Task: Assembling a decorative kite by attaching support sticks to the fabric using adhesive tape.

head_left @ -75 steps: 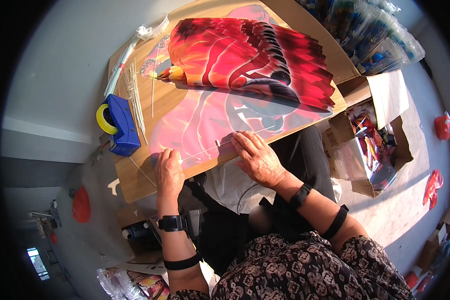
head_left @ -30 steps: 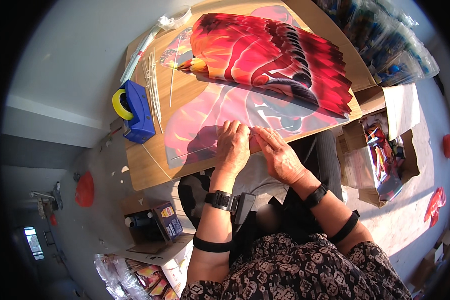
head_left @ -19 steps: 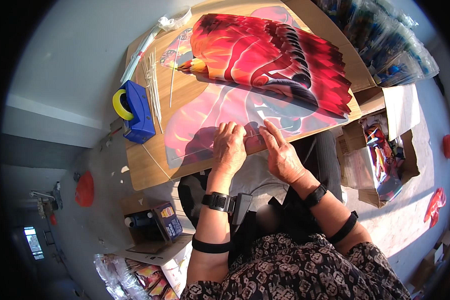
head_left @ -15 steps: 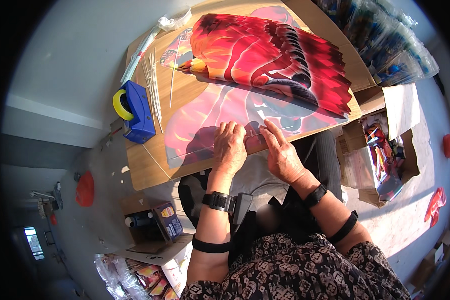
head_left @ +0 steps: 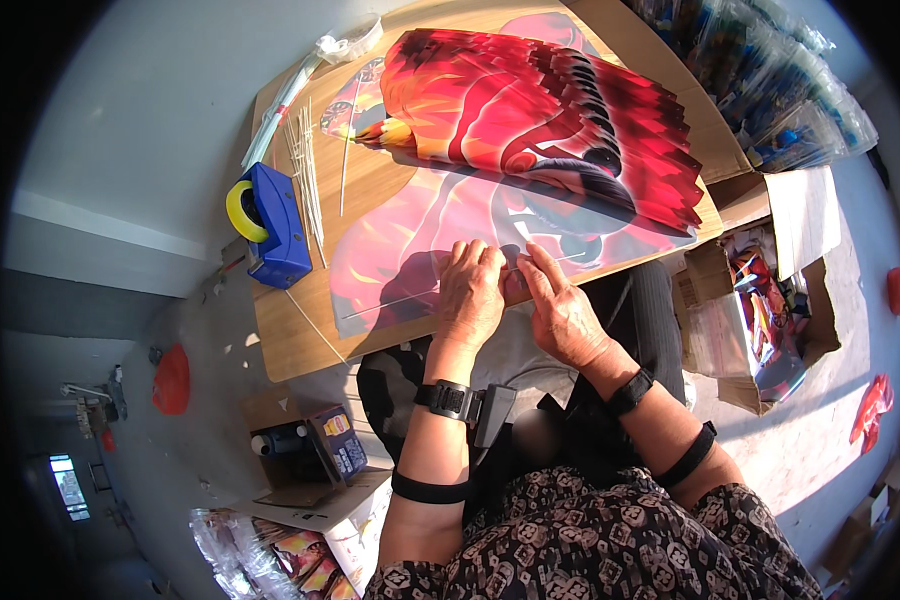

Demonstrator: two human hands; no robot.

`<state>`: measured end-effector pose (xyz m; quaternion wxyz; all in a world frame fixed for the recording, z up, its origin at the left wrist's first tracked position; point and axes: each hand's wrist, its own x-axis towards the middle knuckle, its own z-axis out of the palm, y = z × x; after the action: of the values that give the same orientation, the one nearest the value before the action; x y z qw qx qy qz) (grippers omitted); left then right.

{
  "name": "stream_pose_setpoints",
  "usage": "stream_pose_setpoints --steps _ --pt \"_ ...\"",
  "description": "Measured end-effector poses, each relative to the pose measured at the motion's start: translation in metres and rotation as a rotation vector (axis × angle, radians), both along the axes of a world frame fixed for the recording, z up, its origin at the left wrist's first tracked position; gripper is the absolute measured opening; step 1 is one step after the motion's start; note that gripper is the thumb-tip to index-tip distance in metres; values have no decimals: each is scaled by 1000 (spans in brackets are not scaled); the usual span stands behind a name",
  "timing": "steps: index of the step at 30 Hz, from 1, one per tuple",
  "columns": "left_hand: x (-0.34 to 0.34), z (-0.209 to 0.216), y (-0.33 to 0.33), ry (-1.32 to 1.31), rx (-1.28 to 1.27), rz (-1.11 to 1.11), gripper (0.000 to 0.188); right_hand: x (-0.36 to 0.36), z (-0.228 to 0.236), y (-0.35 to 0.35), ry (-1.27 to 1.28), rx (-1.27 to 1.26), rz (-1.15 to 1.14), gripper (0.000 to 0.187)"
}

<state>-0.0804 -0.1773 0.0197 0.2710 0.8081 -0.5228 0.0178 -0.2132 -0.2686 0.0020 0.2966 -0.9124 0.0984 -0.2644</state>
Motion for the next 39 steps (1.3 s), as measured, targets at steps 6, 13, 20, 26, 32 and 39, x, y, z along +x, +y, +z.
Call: stream_pose_setpoints --steps 6,13,20,26,32,39 --pt "1 -2 -1 25 -11 -5 6 0 -3 0 0 -6 -5 52" --pt "0 -3 0 55 -52 2 13 0 -9 -2 9 -85 25 48" --pt "2 -5 1 40 -43 -2 5 -1 -12 -1 -8 -166 33 49" --pt "2 -5 1 47 -41 -3 10 -2 -12 -1 -23 -195 30 50" --pt "2 -4 1 47 -42 -1 14 -1 -10 -2 -10 -202 39 51" --pt "2 -4 3 59 -40 9 10 0 -10 0 -12 -210 53 52"
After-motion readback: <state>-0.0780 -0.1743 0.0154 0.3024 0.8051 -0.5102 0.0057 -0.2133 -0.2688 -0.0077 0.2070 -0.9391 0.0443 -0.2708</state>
